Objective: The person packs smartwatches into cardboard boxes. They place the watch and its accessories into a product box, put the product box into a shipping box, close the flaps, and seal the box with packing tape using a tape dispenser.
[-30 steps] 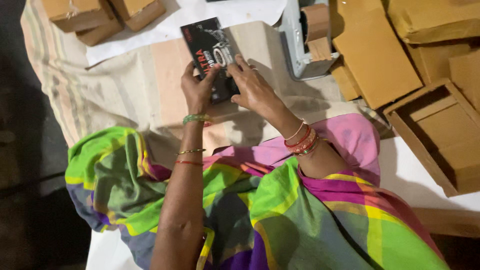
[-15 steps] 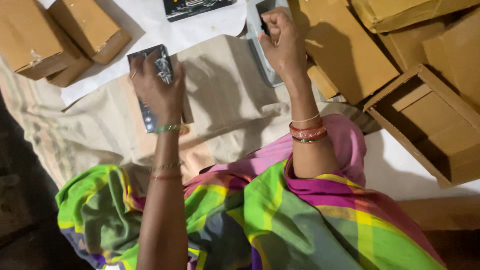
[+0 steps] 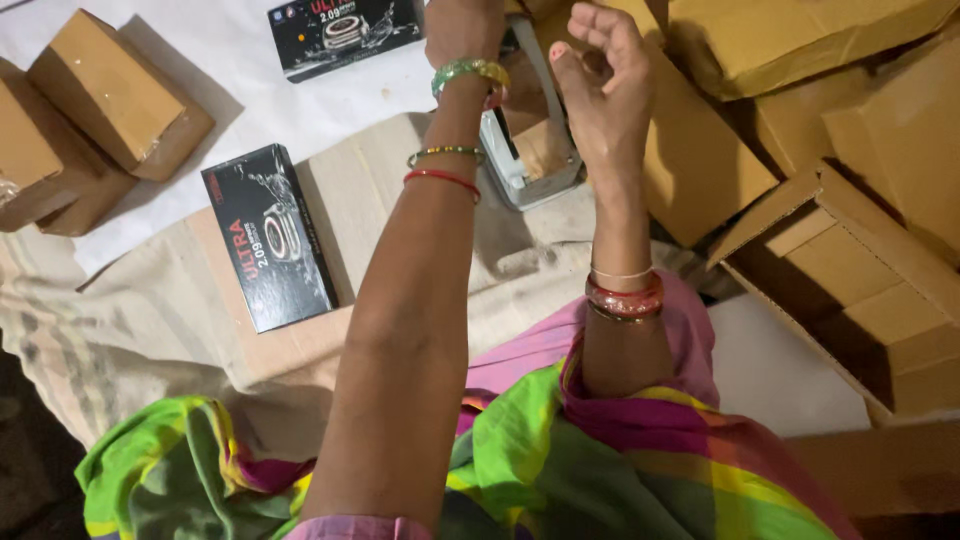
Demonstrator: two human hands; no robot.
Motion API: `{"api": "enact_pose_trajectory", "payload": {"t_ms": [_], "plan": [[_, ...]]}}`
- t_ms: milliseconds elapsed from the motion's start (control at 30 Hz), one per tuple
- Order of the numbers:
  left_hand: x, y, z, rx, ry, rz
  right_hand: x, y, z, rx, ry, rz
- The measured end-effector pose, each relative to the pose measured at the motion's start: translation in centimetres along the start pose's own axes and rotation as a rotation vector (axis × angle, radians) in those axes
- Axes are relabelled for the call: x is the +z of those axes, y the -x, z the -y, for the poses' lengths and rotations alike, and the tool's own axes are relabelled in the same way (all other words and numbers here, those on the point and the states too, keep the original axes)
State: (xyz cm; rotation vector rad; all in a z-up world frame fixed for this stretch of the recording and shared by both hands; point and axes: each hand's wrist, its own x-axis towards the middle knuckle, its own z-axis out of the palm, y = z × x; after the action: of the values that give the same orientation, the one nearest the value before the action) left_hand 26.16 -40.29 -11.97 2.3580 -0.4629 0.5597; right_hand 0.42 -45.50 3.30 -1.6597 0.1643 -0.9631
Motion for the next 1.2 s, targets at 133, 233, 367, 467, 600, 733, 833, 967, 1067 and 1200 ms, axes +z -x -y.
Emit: {"api": "enact_pose_trajectory", "payload": {"t_ms": [133,233,367,467,600,733,833,967,1067,1200], "plan": [[-1.3,0.6,-0.5,-0.178,0.253,-0.006,-0.5,0.6,-0.6,0.008,-0.128,-0.045],[-8.4,0.9,-1.1,-0.138,0.32,-0.094,-1.0,0.1,-0.3,-0.015,-0.161,-0.241],[-24.0,1.7,1.2,0.052,0.375,-0.254,-3.6,-0.5,1.3,-0.065,-0.264,-0.57],[-33.4,2.3,2.2,0.061,0.451,-0.164,-6.4,-0.4,3.5,-0.019,-0.343,-0.525],[-38.6,3.5,2.6,-0.126,0.401,0.166,-5.7,0.1,6.5,0.079,-0.322,-0.131],[-38.5,5.1,4.7,-0.095,0.207,0.22,-1.0,0.9,7.4,0.132,-0.143,0.32],[-38.2,6.3,7.1,-0.244,0.146,0.095,2.7,1.5,6.9,0.064,0.012,0.569],[-39.4,9.9,9.1,-0.344,-0.327,0.14,4.5,2.2,4.7,0.038,0.235,0.562],[-40.2,13.1,8.2,-0.595,-0.501,0.432,4.0,1.9,3.5,0.096,0.289,0.531],[-39.4,15.3,6.4,-0.575,-0.532,0.36,3.4,1.9,2.6,0.082,0.243,0.473]]}}
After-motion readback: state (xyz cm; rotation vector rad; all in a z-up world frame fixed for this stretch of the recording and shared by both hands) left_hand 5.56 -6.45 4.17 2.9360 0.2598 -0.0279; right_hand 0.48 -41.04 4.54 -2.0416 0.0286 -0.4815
